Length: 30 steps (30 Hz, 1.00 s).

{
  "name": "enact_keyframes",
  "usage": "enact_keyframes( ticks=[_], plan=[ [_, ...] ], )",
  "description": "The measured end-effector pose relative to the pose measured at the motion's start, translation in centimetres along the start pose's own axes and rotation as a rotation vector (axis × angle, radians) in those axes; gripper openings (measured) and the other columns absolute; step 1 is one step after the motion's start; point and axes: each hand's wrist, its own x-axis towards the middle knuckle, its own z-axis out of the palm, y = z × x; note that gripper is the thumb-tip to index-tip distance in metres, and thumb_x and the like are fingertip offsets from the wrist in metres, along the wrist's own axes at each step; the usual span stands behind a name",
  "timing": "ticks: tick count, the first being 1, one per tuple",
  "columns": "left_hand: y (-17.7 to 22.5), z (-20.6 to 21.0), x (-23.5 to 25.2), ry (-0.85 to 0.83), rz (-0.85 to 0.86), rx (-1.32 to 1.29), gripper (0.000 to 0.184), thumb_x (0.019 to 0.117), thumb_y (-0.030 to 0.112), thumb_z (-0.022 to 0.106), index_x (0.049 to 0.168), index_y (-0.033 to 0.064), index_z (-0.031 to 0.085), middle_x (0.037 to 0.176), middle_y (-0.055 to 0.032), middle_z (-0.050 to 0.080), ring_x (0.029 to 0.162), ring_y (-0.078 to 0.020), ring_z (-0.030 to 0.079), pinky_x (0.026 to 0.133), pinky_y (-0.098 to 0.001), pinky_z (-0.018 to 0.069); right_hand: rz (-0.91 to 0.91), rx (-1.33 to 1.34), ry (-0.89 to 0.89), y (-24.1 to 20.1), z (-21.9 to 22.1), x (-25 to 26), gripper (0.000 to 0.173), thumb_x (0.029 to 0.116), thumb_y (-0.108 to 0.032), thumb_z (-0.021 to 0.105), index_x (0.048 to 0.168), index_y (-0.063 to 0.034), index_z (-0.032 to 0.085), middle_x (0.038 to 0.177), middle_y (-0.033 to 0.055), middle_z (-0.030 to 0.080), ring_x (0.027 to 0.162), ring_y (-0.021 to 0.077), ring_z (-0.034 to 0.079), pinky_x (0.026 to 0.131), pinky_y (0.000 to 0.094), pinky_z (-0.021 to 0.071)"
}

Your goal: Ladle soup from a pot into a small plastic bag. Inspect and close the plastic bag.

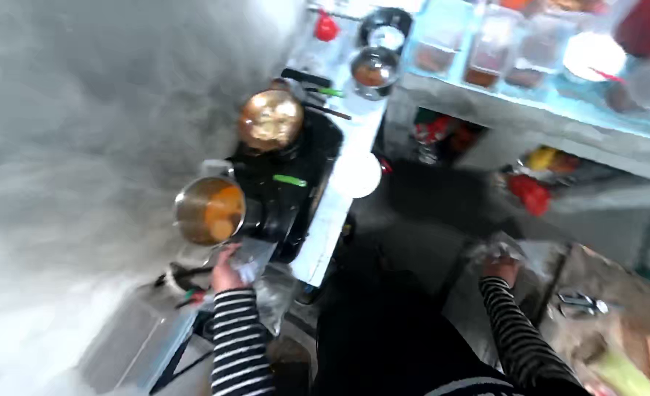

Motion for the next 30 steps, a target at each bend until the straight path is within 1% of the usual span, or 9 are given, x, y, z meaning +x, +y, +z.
enact_keyframes(
  ticks=[2, 4, 7, 9, 11, 14, 18, 22, 30],
  plan=[
    [-0.6, 0.2, 0.8, 0.061, -0.043, -0.015, 0.024, 0.1016, 0.021, 0.056, 0.111, 0.0018, 0.066, 0.096, -0.0065, 0.069, 0.085, -0.0141, 0.066, 0.076, -0.0360, 0.0563, -0.270, 0.057, -0.114, -6.0, 1.2, -2.3, 0.054, 0.1062, -0.042, 0.055, 0.139, 0.0002, 0.062, 0.145, 0.0317, 0.055, 0.135, 0.0476, 0.053, 0.115, 0.0630, 0.0385],
    [-0.8, 0.4, 1.0, 0.081, -0.069, -0.033, 0.024, 0.1015, 0.023, 0.059, 0.110, 0.0013, 0.067, 0.096, -0.0080, 0.070, 0.084, -0.0155, 0.067, 0.076, -0.0367, 0.0565, -0.484, 0.045, -0.320, -12.6, 2.4, -5.4, 0.058, 0.1066, -0.048, 0.052, 0.130, 0.0034, 0.065, 0.131, 0.0269, 0.066, 0.123, 0.0435, 0.063, 0.109, 0.0607, 0.0468],
    [-0.3, 0.6, 0.4, 0.097, -0.100, -0.073, 0.025, 0.1012, 0.022, 0.062, 0.110, -0.0007, 0.068, 0.097, -0.0106, 0.070, 0.084, -0.0175, 0.066, 0.078, -0.0374, 0.0560, -1.039, 0.154, -0.458, -21.7, 4.8, -11.5, 0.040, 0.1060, -0.027, 0.056, 0.118, 0.0075, 0.071, 0.128, 0.0252, 0.065, 0.116, 0.0346, 0.066, 0.105, 0.0472, 0.0524],
    [-0.4, 0.5, 0.5, 0.069, -0.114, -0.116, 0.026, 0.1015, 0.022, 0.062, 0.110, -0.0013, 0.068, 0.094, -0.0108, 0.069, 0.081, -0.0175, 0.065, 0.076, -0.0368, 0.0554, -1.292, 0.241, -0.607, -27.2, 6.3, -16.4, 0.032, 0.1003, -0.016, 0.061, 0.122, 0.0074, 0.065, 0.131, 0.0264, 0.062, 0.112, 0.0316, 0.066, 0.099, 0.0412, 0.0556],
    [-1.0, 0.4, 1.0, 0.044, -0.126, -0.173, 0.025, 0.1013, 0.021, 0.063, 0.107, -0.0019, 0.069, 0.090, -0.0107, 0.069, 0.077, -0.0174, 0.065, 0.072, -0.0358, 0.0557, -1.310, 0.183, -0.815, -32.1, 6.2, -21.9, 0.040, 0.1013, -0.019, 0.063, 0.135, 0.0027, 0.056, 0.137, 0.0208, 0.061, 0.110, 0.0263, 0.068, 0.094, 0.0389, 0.0580],
    [-1.2, 0.4, 1.6, 0.014, -0.157, -0.197, 0.024, 0.1009, 0.021, 0.064, 0.106, -0.0016, 0.071, 0.090, -0.0125, 0.071, 0.079, -0.0193, 0.066, 0.074, -0.0379, 0.0560, -1.236, 0.091, -0.943, -37.6, 5.7, -28.6, 0.043, 0.1066, -0.034, 0.056, 0.133, -0.0002, 0.061, 0.123, 0.0179, 0.069, 0.110, 0.0261, 0.069, 0.100, 0.0432, 0.0543],
    [-0.6, 0.1, 1.9, -0.015, -0.164, -0.150, 0.024, 0.1010, 0.020, 0.064, 0.106, -0.0018, 0.072, 0.090, -0.0122, 0.070, 0.079, -0.0178, 0.064, 0.075, -0.0376, 0.0541, -1.154, -0.029, -1.020, -41.3, 5.7, -34.0, 0.048, 0.1085, -0.042, 0.051, 0.132, 0.0000, 0.059, 0.111, 0.0175, 0.071, 0.093, 0.0254, 0.071, 0.088, 0.0437, 0.0569],
    [0.5, -0.7, 2.1, -0.125, -0.127, 0.027, 0.027, 0.1063, 0.015, 0.054, 0.116, -0.0054, 0.069, 0.111, -0.0187, 0.070, 0.102, -0.0220, 0.065, 0.094, -0.0393, 0.0514, -1.097, -0.140, -1.057, -42.3, 6.7, -36.4, 0.054, 0.1047, -0.041, 0.060, 0.139, -0.0001, 0.051, 0.109, 0.0179, 0.071, 0.088, 0.0242, 0.070, 0.082, 0.0419, 0.0582],
    [-1.0, -0.3, 3.7, -0.153, -0.156, -0.130, 0.024, 0.1043, 0.015, 0.058, 0.113, -0.0026, 0.071, 0.102, -0.0128, 0.072, 0.091, -0.0149, 0.066, 0.087, -0.0343, 0.0535, -0.956, 0.071, -1.099, -42.2, 9.7, -36.1, 0.047, 0.1038, -0.028, 0.064, 0.140, -0.0003, 0.050, 0.110, 0.0141, 0.070, 0.076, 0.0162, 0.065, 0.068, 0.0334, 0.0551]
  ],
)
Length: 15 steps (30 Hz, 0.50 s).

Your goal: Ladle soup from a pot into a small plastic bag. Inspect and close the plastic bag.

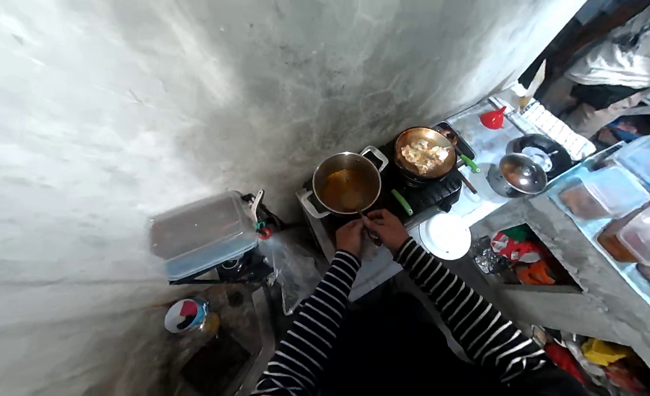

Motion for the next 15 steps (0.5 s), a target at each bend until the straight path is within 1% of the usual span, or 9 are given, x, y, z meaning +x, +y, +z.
enact_keyframes(
  ticks=[3, 4, 5, 7, 8, 9, 11, 13, 15],
  plan=[
    [-0.8, 0.0, 0.5, -0.028, 0.022, 0.018, 0.030, 0.1069, 0.023, 0.055, 0.115, -0.0012, 0.070, 0.104, -0.0124, 0.071, 0.093, -0.0151, 0.067, 0.089, -0.0350, 0.0540, -0.014, 0.033, 0.010, 0.4, 0.0, 0.3, 0.044, 0.1037, -0.022, 0.064, 0.140, -0.0001, 0.050, 0.104, 0.0126, 0.069, 0.072, 0.0148, 0.062, 0.063, 0.0320, 0.0528],
    [-1.1, -0.1, 0.4, -0.023, 0.026, 0.009, 0.034, 0.1082, 0.027, 0.052, 0.118, -0.0007, 0.069, 0.108, -0.0132, 0.071, 0.097, -0.0167, 0.066, 0.091, -0.0365, 0.0538, -0.016, 0.033, 0.006, 0.5, 0.0, 0.4, 0.043, 0.1035, -0.019, 0.063, 0.140, -0.0001, 0.050, 0.104, 0.0125, 0.069, 0.071, 0.0145, 0.062, 0.062, 0.0314, 0.0527],
    [-1.5, -0.2, 0.2, -0.014, 0.027, -0.017, 0.036, 0.1092, 0.028, 0.049, 0.122, -0.0008, 0.066, 0.115, -0.0152, 0.069, 0.104, -0.0193, 0.066, 0.095, -0.0387, 0.0531, -0.018, 0.025, -0.003, 0.4, -0.1, 0.5, 0.043, 0.1036, -0.017, 0.063, 0.141, -0.0002, 0.050, 0.104, 0.0129, 0.070, 0.072, 0.0149, 0.063, 0.062, 0.0314, 0.0529],
    [-2.1, -0.8, -1.0, 0.006, 0.050, -0.071, 0.039, 0.1087, 0.023, 0.041, 0.134, -0.0025, 0.058, 0.131, -0.0202, 0.061, 0.119, -0.0247, 0.059, 0.102, -0.0429, 0.0482, -0.032, -0.023, -0.043, 0.3, -0.8, 0.7, 0.043, 0.1042, -0.014, 0.060, 0.144, -0.0007, 0.049, 0.105, 0.0134, 0.070, 0.074, 0.0162, 0.064, 0.064, 0.0324, 0.0538],
    [-2.4, -1.3, -1.8, 0.024, 0.080, -0.070, 0.040, 0.1069, 0.018, 0.038, 0.137, -0.0026, 0.054, 0.133, -0.0205, 0.059, 0.118, -0.0244, 0.058, 0.100, -0.0422, 0.0483, -0.046, -0.054, -0.070, 0.2, -1.3, 0.8, 0.043, 0.1045, -0.014, 0.059, 0.145, -0.0012, 0.050, 0.104, 0.0127, 0.071, 0.074, 0.0160, 0.064, 0.064, 0.0323, 0.0531],
    [-2.8, -1.8, -2.4, 0.056, 0.109, -0.063, 0.040, 0.1041, 0.014, 0.040, 0.138, -0.0023, 0.052, 0.132, -0.0200, 0.058, 0.115, -0.0234, 0.059, 0.096, -0.0409, 0.0502, -0.058, -0.075, -0.097, 0.1, -1.9, 0.9, 0.042, 0.1051, -0.014, 0.057, 0.145, -0.0014, 0.051, 0.102, 0.0116, 0.072, 0.072, 0.0151, 0.063, 0.063, 0.0315, 0.0525],
    [-3.4, -2.7, -3.8, 0.122, 0.166, -0.024, 0.041, 0.0979, 0.004, 0.048, 0.138, -0.0025, 0.052, 0.136, -0.0197, 0.057, 0.116, -0.0231, 0.060, 0.096, -0.0402, 0.0518, -0.044, -0.095, -0.147, 0.0, -2.9, 1.0, 0.038, 0.1070, -0.014, 0.055, 0.143, -0.0021, 0.054, 0.100, 0.0104, 0.072, 0.072, 0.0145, 0.066, 0.065, 0.0305, 0.0557],
    [-4.1, -3.4, -4.5, 0.201, 0.220, 0.046, 0.039, 0.0929, -0.001, 0.055, 0.132, 0.0000, 0.060, 0.135, -0.0160, 0.062, 0.119, -0.0215, 0.062, 0.100, -0.0401, 0.0527, -0.032, -0.123, -0.189, 0.0, -3.9, 1.2, 0.038, 0.1081, -0.014, 0.053, 0.144, -0.0032, 0.055, 0.099, 0.0105, 0.072, 0.072, 0.0152, 0.068, 0.066, 0.0304, 0.0583],
    [-4.3, -3.7, -4.8, 0.276, 0.256, 0.109, 0.036, 0.0900, -0.003, 0.062, 0.126, 0.0007, 0.065, 0.131, -0.0150, 0.064, 0.120, -0.0213, 0.063, 0.103, -0.0396, 0.0522, -0.048, -0.166, -0.222, 0.0, -4.9, 1.5, 0.038, 0.1081, -0.014, 0.052, 0.145, -0.0040, 0.055, 0.097, 0.0097, 0.072, 0.067, 0.0143, 0.067, 0.062, 0.0295, 0.0573]
  ],
)
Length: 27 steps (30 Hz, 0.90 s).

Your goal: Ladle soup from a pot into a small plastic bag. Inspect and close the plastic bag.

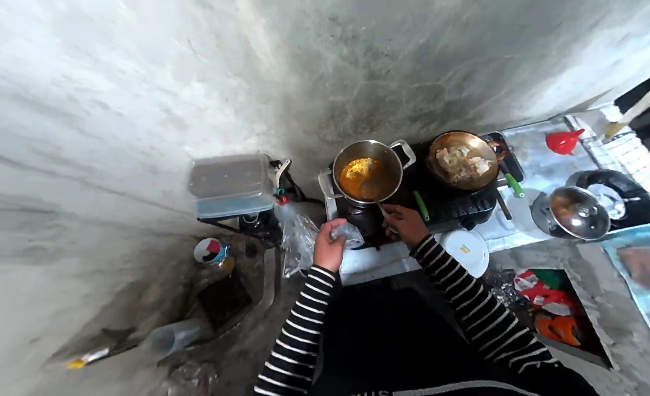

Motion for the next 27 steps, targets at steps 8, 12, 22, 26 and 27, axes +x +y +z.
enact_keyframes(
  ticks=[8, 12, 22, 26, 27],
  plan=[
    [0.1, 1.7, -1.3, 0.191, 0.028, 0.345, 0.026, 0.0889, 0.010, 0.072, 0.114, 0.0033, 0.071, 0.117, -0.0157, 0.066, 0.109, -0.0263, 0.064, 0.099, -0.0437, 0.0522, -0.026, -0.133, -0.063, 0.5, -2.5, 0.4, 0.039, 0.1081, -0.016, 0.046, 0.146, -0.0074, 0.055, 0.094, 0.0067, 0.067, 0.060, 0.0108, 0.055, 0.055, 0.0286, 0.0492],
    [-0.2, 3.6, -2.9, 0.237, 0.047, 0.412, 0.020, 0.0955, 0.000, 0.056, 0.114, -0.0029, 0.062, 0.113, -0.0178, 0.068, 0.096, -0.0257, 0.070, 0.088, -0.0443, 0.0580, -0.061, -0.193, -0.044, 0.9, -3.3, 1.0, 0.038, 0.1082, -0.018, 0.047, 0.143, -0.0104, 0.059, 0.097, 0.0085, 0.067, 0.064, 0.0144, 0.058, 0.058, 0.0327, 0.0516],
    [-5.2, 4.9, -7.0, 0.235, 0.062, 0.301, 0.009, 0.0828, 0.001, 0.075, 0.088, 0.0000, 0.068, 0.111, -0.0138, 0.071, 0.107, -0.0231, 0.068, 0.097, -0.0413, 0.0547, -0.111, -0.237, -0.002, 1.5, -4.6, 2.5, 0.036, 0.1078, -0.022, 0.052, 0.142, -0.0118, 0.060, 0.099, 0.0102, 0.069, 0.072, 0.0178, 0.064, 0.066, 0.0367, 0.0552],
    [-5.3, 5.0, -8.2, 0.271, -0.007, 0.361, 0.029, 0.0784, 0.009, 0.085, 0.105, 0.0034, 0.075, 0.116, -0.0143, 0.070, 0.110, -0.0233, 0.067, 0.098, -0.0409, 0.0546, -0.118, -0.231, 0.017, 1.6, -4.7, 2.9, 0.036, 0.1082, -0.024, 0.053, 0.142, -0.0122, 0.060, 0.098, 0.0096, 0.070, 0.072, 0.0170, 0.064, 0.065, 0.0354, 0.0541],
    [-5.1, 5.0, -8.3, 0.278, -0.019, 0.370, 0.036, 0.0775, 0.007, 0.085, 0.111, 0.0034, 0.074, 0.122, -0.0156, 0.068, 0.113, -0.0242, 0.066, 0.100, -0.0406, 0.0540, -0.119, -0.228, 0.020, 1.6, -4.6, 2.9, 0.036, 0.1083, -0.024, 0.053, 0.142, -0.0125, 0.059, 0.097, 0.0092, 0.070, 0.071, 0.0168, 0.063, 0.064, 0.0351, 0.0534]
  ],
)
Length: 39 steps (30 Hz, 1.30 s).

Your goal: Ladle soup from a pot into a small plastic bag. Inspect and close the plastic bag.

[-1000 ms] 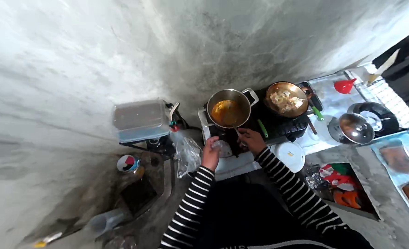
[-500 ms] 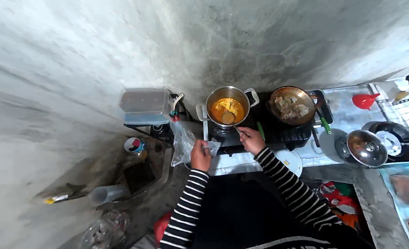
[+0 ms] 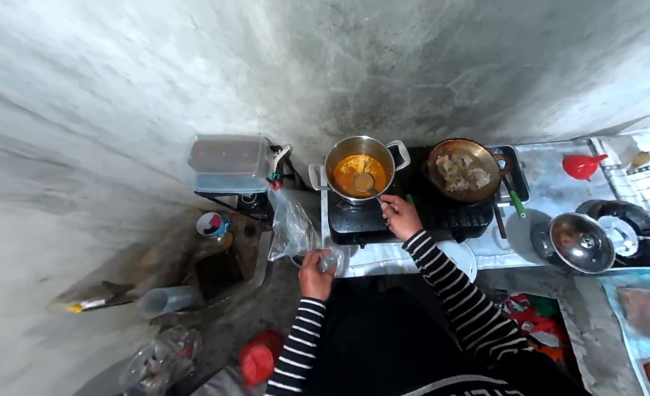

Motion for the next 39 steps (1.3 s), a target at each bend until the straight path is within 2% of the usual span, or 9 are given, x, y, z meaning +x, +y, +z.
enact_keyframes(
  ticks=[5, 8, 11, 14, 19, 24, 30, 34, 39],
  plan=[
    [1.5, -1.2, 1.0, 0.068, 0.076, 0.010, 0.039, 0.0906, 0.006, 0.070, 0.129, 0.0042, 0.068, 0.138, -0.0163, 0.061, 0.123, -0.0234, 0.062, 0.103, -0.0388, 0.0530, 0.025, -0.032, -0.015, 0.2, 0.5, 0.0, 0.038, 0.1104, -0.023, 0.046, 0.145, -0.0115, 0.057, 0.099, 0.0077, 0.069, 0.072, 0.0168, 0.062, 0.065, 0.0358, 0.0535],
    [2.8, -2.1, 3.2, 0.100, 0.217, -0.018, 0.030, 0.0992, 0.008, 0.056, 0.125, 0.0046, 0.071, 0.134, -0.0157, 0.064, 0.122, -0.0220, 0.064, 0.103, -0.0382, 0.0534, 0.028, -0.108, -0.014, 0.0, 0.6, 0.0, 0.040, 0.1118, -0.026, 0.040, 0.145, -0.0098, 0.057, 0.104, 0.0125, 0.067, 0.079, 0.0222, 0.063, 0.072, 0.0409, 0.0551],
    [5.1, -3.8, 5.4, 0.000, 0.171, -0.010, 0.036, 0.1029, 0.030, 0.059, 0.128, 0.0057, 0.069, 0.133, -0.0144, 0.065, 0.118, -0.0223, 0.066, 0.101, -0.0402, 0.0544, -0.012, -0.208, 0.037, -0.8, 0.5, -0.3, 0.041, 0.1120, -0.026, 0.038, 0.141, -0.0090, 0.062, 0.114, 0.0177, 0.070, 0.101, 0.0284, 0.068, 0.094, 0.0467, 0.0535],
    [6.7, -5.1, 7.2, -0.179, 0.136, -0.047, 0.064, 0.0917, 0.044, 0.075, 0.141, 0.0062, 0.059, 0.144, -0.0155, 0.057, 0.121, -0.0239, 0.064, 0.101, -0.0417, 0.0556, -0.035, -0.266, 0.038, -1.6, 0.1, -0.4, 0.040, 0.1117, -0.024, 0.039, 0.138, -0.0075, 0.063, 0.115, 0.0189, 0.071, 0.106, 0.0296, 0.068, 0.098, 0.0477, 0.0520],
    [8.5, -5.8, 9.1, -0.194, 0.246, 0.132, 0.055, 0.0886, 0.006, 0.075, 0.141, 0.0068, 0.056, 0.132, -0.0183, 0.064, 0.114, -0.0306, 0.067, 0.101, -0.0489, 0.0537, -0.101, -0.350, 0.030, -3.9, -1.6, -1.3, 0.038, 0.1107, -0.021, 0.041, 0.135, -0.0070, 0.066, 0.113, 0.0179, 0.072, 0.103, 0.0275, 0.069, 0.097, 0.0446, 0.0523],
    [9.3, -5.8, 11.1, -0.212, 0.188, 0.164, 0.061, 0.0860, 0.006, 0.077, 0.141, 0.0068, 0.051, 0.121, -0.0151, 0.070, 0.109, -0.0323, 0.070, 0.099, -0.0537, 0.0539, -0.215, -0.391, 0.034, -6.9, -4.4, -2.5, 0.036, 0.1094, -0.023, 0.045, 0.131, -0.0091, 0.070, 0.109, 0.0162, 0.074, 0.099, 0.0265, 0.070, 0.093, 0.0460, 0.0534],
    [9.2, -5.4, 12.8, -0.363, 0.027, -0.325, 0.042, 0.0859, 0.011, 0.081, 0.124, 0.0019, 0.066, 0.110, -0.0106, 0.071, 0.098, -0.0162, 0.069, 0.093, -0.0359, 0.0571, -0.320, -0.363, -0.021, -9.0, -6.4, -2.8, 0.033, 0.1076, -0.029, 0.052, 0.127, -0.0112, 0.072, 0.108, 0.0113, 0.075, 0.095, 0.0201, 0.070, 0.091, 0.0434, 0.0551],
    [10.1, -5.2, 12.4, -0.441, -0.139, -0.700, 0.037, 0.0970, 0.004, 0.068, 0.133, 0.0002, 0.058, 0.108, -0.0142, 0.070, 0.093, -0.0235, 0.072, 0.083, -0.0419, 0.0633, -0.368, -0.380, -0.057, -9.6, -7.2, -2.7, 0.033, 0.1072, -0.031, 0.053, 0.127, -0.0133, 0.072, 0.110, 0.0088, 0.075, 0.096, 0.0168, 0.070, 0.092, 0.0407, 0.0554],
    [10.0, -4.6, 12.4, -0.448, -0.169, -0.885, 0.046, 0.0991, 0.005, 0.064, 0.143, 0.0058, 0.053, 0.109, -0.0139, 0.073, 0.086, -0.0194, 0.072, 0.075, -0.0344, 0.0608, -0.390, -0.406, -0.083, -9.8, -7.8, -3.0, 0.032, 0.1064, -0.032, 0.055, 0.126, -0.0142, 0.073, 0.112, 0.0073, 0.076, 0.101, 0.0152, 0.071, 0.095, 0.0406, 0.0550]
  ],
)
